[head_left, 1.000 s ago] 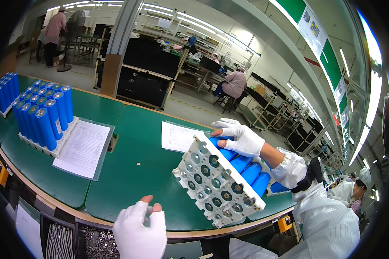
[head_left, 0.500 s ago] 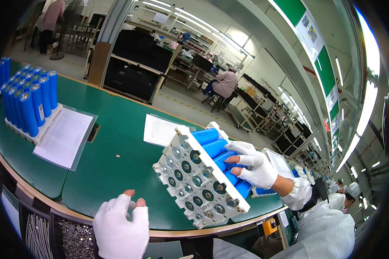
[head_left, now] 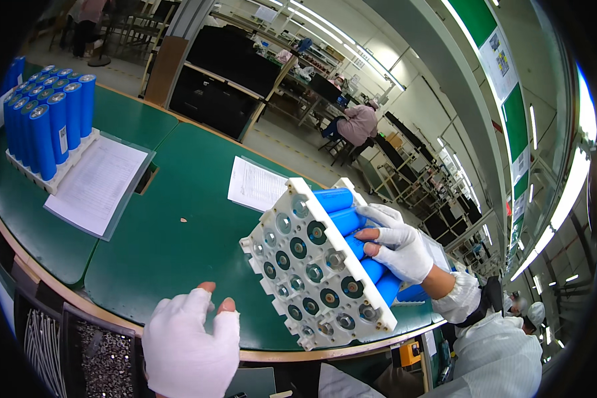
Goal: Assembling lithium-ion battery packs into plastic housings, securing them with screws, and marking for quality control.
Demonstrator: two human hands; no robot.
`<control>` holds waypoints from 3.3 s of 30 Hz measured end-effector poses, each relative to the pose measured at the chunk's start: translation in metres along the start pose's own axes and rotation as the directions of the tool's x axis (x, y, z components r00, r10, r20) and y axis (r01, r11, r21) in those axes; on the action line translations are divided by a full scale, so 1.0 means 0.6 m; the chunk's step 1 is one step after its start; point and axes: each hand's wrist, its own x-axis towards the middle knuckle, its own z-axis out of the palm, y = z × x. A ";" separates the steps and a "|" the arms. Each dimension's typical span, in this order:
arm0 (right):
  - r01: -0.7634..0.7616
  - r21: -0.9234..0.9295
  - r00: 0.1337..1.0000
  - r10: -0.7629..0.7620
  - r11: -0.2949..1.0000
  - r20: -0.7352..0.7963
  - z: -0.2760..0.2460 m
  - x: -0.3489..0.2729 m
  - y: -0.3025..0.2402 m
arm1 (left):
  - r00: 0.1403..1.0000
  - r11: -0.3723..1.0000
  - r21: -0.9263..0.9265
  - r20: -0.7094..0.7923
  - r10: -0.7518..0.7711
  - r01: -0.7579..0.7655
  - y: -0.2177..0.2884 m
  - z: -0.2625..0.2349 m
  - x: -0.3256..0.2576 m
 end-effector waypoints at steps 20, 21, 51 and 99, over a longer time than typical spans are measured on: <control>0.034 0.099 0.997 -0.028 0.994 -0.066 -0.021 -0.032 -0.004 | 0.986 0.993 -0.017 0.126 -0.111 0.114 0.019 0.019 -0.002; 0.095 0.050 0.995 -0.093 0.994 -0.045 -0.031 -0.046 -0.005 | 0.990 0.996 -0.004 0.112 -0.085 0.086 0.020 0.020 -0.002; 0.350 -0.075 0.937 -0.350 0.934 0.012 -0.029 -0.118 0.017 | 0.981 0.991 0.131 0.196 -0.001 -0.025 0.062 0.034 -0.020; -0.106 0.452 0.984 0.159 0.886 -0.080 0.166 -0.329 0.016 | 0.970 0.824 -0.565 -0.172 -0.171 0.045 0.278 0.169 -0.112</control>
